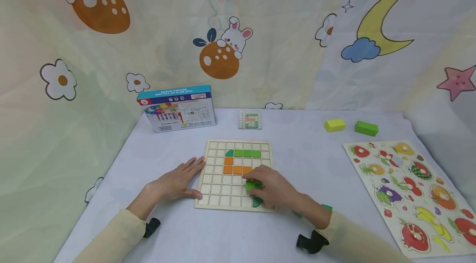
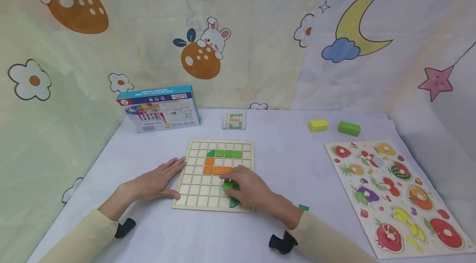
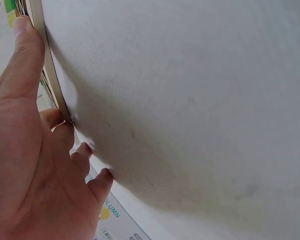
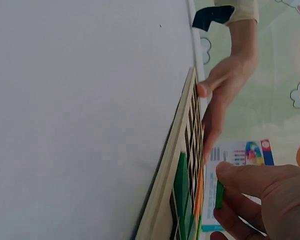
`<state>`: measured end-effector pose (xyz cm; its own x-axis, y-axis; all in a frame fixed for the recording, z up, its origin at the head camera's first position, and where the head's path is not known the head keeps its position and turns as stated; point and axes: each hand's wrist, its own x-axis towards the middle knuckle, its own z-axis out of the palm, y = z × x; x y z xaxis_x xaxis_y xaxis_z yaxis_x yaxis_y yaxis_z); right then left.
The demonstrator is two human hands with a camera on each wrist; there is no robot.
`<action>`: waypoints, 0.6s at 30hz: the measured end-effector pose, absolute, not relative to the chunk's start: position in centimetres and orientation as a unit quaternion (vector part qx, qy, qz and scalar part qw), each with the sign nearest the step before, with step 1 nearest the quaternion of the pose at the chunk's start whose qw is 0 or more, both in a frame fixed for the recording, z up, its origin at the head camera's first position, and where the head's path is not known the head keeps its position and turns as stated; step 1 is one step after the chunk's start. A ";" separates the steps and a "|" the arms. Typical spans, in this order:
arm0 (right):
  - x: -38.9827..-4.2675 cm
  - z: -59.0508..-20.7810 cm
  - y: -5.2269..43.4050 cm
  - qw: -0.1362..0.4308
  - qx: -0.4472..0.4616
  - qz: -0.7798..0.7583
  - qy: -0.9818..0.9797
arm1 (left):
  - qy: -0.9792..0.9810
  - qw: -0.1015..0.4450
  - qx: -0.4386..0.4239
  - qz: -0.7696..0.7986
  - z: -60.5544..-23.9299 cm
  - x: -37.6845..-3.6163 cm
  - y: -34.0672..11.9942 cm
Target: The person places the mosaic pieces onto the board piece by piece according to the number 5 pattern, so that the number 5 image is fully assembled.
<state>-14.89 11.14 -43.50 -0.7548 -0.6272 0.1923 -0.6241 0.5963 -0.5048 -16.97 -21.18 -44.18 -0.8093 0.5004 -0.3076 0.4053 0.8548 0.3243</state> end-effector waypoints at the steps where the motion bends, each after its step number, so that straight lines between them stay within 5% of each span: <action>1: -15.0 -43.6 10.1 0.004 -0.356 -0.278 0.892 | 0.943 0.195 0.239 0.122 -44.2 -17.0 -21.2; 8: -15.1 -44.1 5.0 0.023 -0.368 -0.239 0.898 | 0.943 0.193 0.245 0.121 -44.2 -16.9 -21.3; 18: -14.8 -44.6 3.9 0.006 -0.358 -0.206 0.911 | 0.944 0.189 0.244 0.116 -44.2 -16.9 -21.2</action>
<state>-14.84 3.87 -44.60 -0.7442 -0.6541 0.1355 -0.6489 0.6598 -0.3790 -16.90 -21.18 -44.20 -0.8095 0.5046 -0.3001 0.4174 0.8541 0.3104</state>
